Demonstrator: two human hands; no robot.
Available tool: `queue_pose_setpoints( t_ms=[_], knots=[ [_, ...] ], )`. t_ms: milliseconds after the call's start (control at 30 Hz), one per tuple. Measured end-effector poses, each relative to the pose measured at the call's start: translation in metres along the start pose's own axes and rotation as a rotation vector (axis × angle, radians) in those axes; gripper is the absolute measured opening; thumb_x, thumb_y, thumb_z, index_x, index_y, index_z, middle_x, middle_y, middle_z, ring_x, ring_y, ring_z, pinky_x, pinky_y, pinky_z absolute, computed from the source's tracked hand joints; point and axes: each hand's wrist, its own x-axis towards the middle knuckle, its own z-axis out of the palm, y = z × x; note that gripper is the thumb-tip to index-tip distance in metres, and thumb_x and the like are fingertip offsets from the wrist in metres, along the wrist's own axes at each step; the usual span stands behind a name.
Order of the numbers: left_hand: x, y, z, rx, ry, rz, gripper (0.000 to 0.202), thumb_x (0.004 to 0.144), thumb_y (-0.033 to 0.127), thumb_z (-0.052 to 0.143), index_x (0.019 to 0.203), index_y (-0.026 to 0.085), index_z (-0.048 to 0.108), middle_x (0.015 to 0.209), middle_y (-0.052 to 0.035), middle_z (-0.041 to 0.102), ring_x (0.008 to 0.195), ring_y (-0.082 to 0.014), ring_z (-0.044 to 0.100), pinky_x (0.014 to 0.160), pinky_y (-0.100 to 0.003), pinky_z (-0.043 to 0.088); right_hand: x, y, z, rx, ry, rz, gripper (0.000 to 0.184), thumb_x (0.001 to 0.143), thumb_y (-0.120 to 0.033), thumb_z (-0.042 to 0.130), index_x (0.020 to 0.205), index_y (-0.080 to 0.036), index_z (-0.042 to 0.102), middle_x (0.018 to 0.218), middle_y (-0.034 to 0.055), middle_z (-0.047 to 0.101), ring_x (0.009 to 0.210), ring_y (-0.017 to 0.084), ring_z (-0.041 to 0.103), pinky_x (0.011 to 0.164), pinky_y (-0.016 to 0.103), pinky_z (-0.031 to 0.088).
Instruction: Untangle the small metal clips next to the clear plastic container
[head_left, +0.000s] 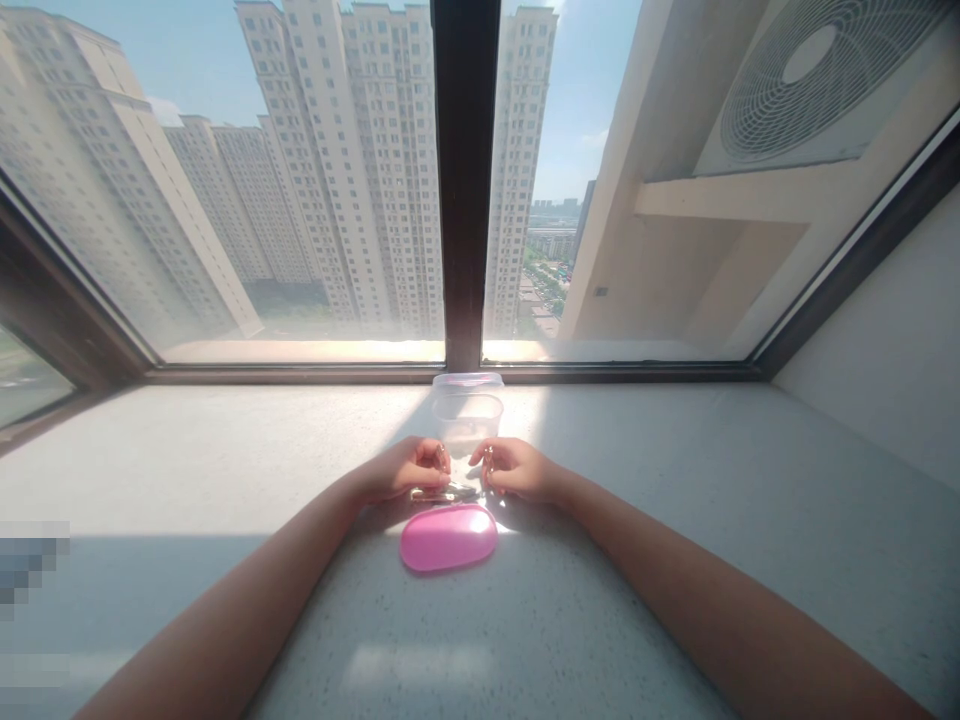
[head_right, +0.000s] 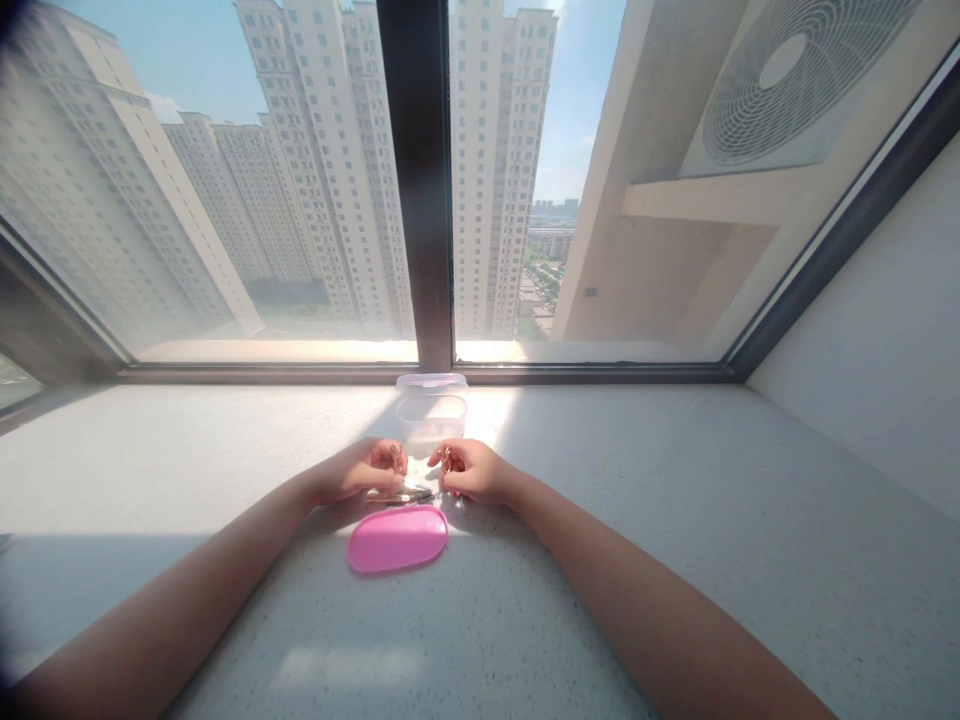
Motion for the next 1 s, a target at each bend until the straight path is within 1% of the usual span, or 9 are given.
queue_pose_setpoints(
  t_ms=[200, 500, 700, 900, 1000],
  knots=[
    [-0.0002, 0.0004, 0.0009, 0.003, 0.011, 0.003, 0.023, 0.07, 0.028, 0.076, 0.077, 0.014, 0.059, 0.063, 0.0016, 0.057, 0.058, -0.0124, 0.05, 0.056, -0.026, 0.036, 0.0001, 0.0003, -0.0003, -0.002, 0.003, -0.005, 0.03, 0.065, -0.008, 0.057, 0.094, -0.015, 0.058, 0.065, -0.0013, 0.059, 0.048, 0.009, 0.049, 0.04, 0.018, 0.035],
    [0.0005, -0.0012, 0.001, -0.037, -0.011, 0.0, 0.023, 0.071, 0.027, 0.075, 0.078, 0.013, 0.059, 0.06, 0.002, 0.057, 0.056, -0.0119, 0.05, 0.054, -0.025, 0.036, 0.0003, 0.0011, -0.0002, 0.001, 0.011, -0.005, 0.03, 0.064, -0.008, 0.056, 0.093, -0.014, 0.058, 0.065, -0.0015, 0.059, 0.048, 0.008, 0.049, 0.043, 0.018, 0.037],
    [0.0012, -0.0026, -0.0003, -0.045, -0.022, 0.019, 0.019, 0.072, 0.024, 0.074, 0.079, 0.013, 0.06, 0.061, 0.0019, 0.057, 0.057, -0.0118, 0.051, 0.055, -0.025, 0.037, 0.0006, 0.0008, 0.0001, -0.001, 0.013, 0.001, 0.028, 0.065, -0.011, 0.059, 0.092, -0.014, 0.058, 0.064, -0.0017, 0.059, 0.047, 0.009, 0.049, 0.041, 0.019, 0.036],
    [0.0007, -0.0032, -0.0008, -0.06, -0.031, 0.019, 0.018, 0.073, 0.022, 0.073, 0.08, 0.013, 0.059, 0.063, 0.0012, 0.058, 0.059, -0.0124, 0.052, 0.056, -0.025, 0.037, 0.0015, 0.0021, 0.0005, 0.01, 0.01, -0.018, 0.025, 0.066, -0.013, 0.062, 0.09, -0.014, 0.058, 0.066, -0.0008, 0.06, 0.047, 0.009, 0.05, 0.044, 0.02, 0.039],
    [0.0002, -0.0014, -0.0005, -0.056, -0.032, 0.013, 0.018, 0.074, 0.022, 0.073, 0.081, 0.012, 0.06, 0.064, 0.0006, 0.058, 0.059, -0.0126, 0.052, 0.056, -0.025, 0.038, 0.0008, 0.0009, 0.0002, -0.011, 0.005, -0.024, 0.022, 0.067, -0.014, 0.063, 0.089, -0.014, 0.059, 0.063, -0.0019, 0.059, 0.047, 0.009, 0.049, 0.044, 0.02, 0.038]
  ],
)
